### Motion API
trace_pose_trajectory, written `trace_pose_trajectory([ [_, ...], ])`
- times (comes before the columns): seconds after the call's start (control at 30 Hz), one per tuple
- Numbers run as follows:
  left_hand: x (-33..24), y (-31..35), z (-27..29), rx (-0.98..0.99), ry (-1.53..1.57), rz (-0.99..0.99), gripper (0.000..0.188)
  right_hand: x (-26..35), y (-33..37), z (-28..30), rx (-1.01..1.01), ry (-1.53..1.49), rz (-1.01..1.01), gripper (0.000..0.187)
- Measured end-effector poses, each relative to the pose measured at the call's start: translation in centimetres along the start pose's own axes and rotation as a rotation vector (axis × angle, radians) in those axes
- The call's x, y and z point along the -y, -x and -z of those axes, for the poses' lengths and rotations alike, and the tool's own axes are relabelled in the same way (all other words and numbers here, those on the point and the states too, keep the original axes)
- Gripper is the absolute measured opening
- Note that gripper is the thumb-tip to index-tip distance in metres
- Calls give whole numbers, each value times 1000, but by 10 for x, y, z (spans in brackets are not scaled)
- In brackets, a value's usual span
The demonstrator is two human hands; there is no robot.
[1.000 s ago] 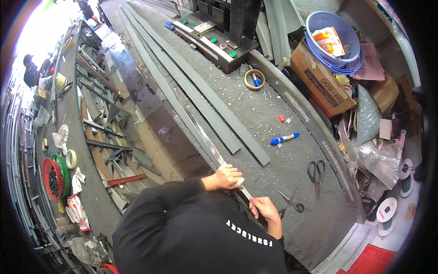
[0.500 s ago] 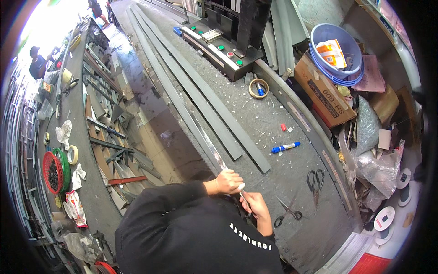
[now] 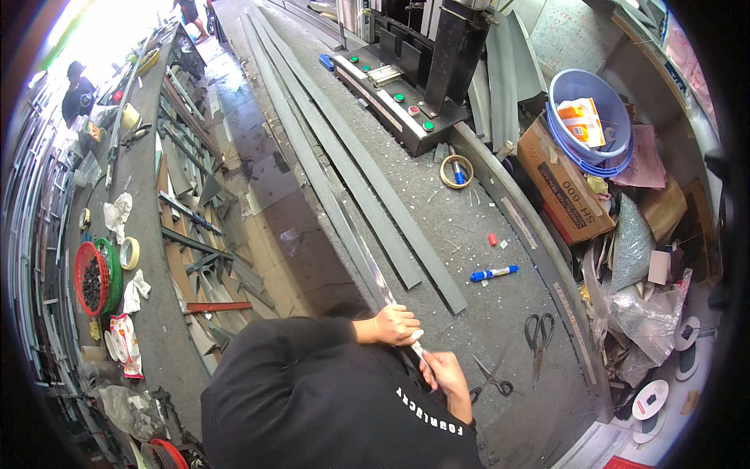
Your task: The person repeatedly measures, cuts, and applies white tape to the edges of long metal profiles on a workbench. They use scissors to trim the tape and press it along the profile edges, repeating the process for several pieces.
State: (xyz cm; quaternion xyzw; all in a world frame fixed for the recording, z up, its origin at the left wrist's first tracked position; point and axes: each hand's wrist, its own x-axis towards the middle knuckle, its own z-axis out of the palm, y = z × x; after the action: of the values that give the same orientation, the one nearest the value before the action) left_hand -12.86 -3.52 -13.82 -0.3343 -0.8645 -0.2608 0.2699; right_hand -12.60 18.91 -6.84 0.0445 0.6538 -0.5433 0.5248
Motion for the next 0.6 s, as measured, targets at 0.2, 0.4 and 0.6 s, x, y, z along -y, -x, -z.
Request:
trace_pose_trajectory([
  [0.2,1,2,-3,21,2,5,19,-6,-8,-7,-28,-32,-73,41],
  [0.4,-1,3,-2,26,14,22,19,-10,-3,-11,-55,-68,112,40],
  [0.6,0,1,-2,9,26,18,19,-11,-8,-14,-146,14,-118,38],
])
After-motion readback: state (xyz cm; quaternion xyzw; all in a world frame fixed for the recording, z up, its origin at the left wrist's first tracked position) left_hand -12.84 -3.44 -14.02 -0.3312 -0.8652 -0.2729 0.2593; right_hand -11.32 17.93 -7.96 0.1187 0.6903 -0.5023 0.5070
